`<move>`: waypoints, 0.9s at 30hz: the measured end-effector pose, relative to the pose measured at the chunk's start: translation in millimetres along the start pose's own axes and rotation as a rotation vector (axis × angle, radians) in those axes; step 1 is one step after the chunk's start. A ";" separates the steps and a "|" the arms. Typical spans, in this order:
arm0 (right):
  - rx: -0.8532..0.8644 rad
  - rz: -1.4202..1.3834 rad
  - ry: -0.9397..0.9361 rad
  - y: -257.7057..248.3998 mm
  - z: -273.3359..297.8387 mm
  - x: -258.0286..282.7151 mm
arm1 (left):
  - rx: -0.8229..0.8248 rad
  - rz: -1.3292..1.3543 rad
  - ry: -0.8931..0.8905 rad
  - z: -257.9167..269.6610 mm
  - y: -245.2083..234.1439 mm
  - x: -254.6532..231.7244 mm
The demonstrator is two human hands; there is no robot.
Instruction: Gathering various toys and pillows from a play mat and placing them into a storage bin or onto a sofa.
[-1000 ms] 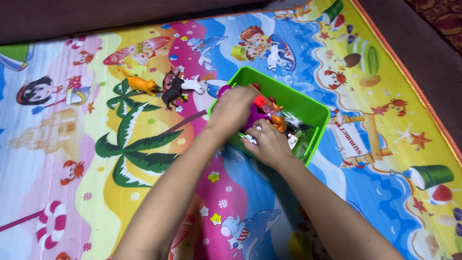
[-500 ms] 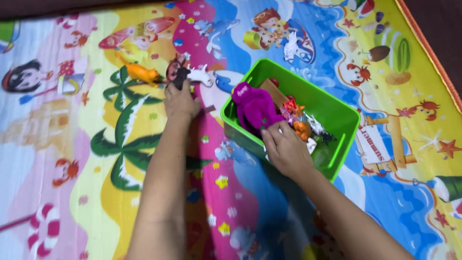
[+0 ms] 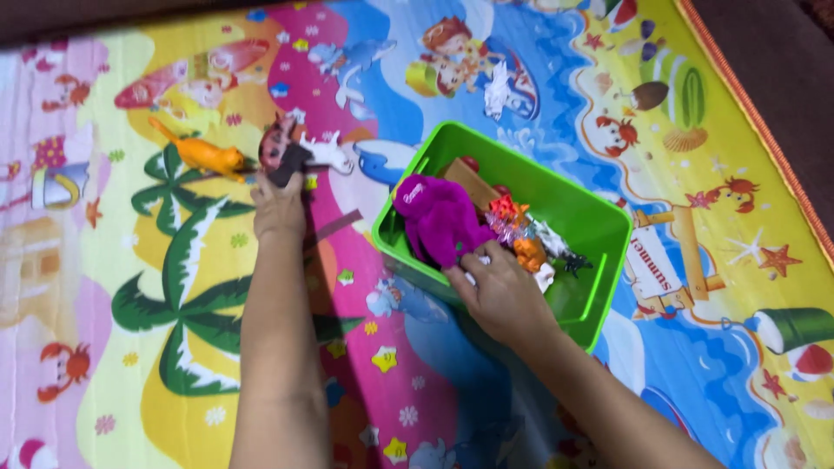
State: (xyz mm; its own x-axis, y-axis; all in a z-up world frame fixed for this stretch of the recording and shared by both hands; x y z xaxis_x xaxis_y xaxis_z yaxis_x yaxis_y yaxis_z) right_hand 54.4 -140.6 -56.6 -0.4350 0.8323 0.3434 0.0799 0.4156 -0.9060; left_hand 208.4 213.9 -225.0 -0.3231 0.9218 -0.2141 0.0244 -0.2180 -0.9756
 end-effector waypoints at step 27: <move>-0.055 0.025 -0.002 8.7 1.8 -2.2 | -0.383 0.861 0.674 116.1 -186.9 -167.6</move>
State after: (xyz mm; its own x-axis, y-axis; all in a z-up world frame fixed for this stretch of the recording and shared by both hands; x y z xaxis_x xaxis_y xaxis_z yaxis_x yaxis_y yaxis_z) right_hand 54.4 -139.5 -65.7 -0.4340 0.8419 0.3206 0.1398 0.4145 -0.8992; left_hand 148.2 62.9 -1.3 0.5066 0.5246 -0.6842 0.3132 -0.8514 -0.4209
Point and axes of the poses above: each hand's wrist, its own z-axis away from the middle knuckle, its own y-axis out of the palm, x = y × z, the point moved 4 cm from there along -z, towards the middle knuckle, and after that the axes turned 3 degrees about z, right-handed, at the moved point
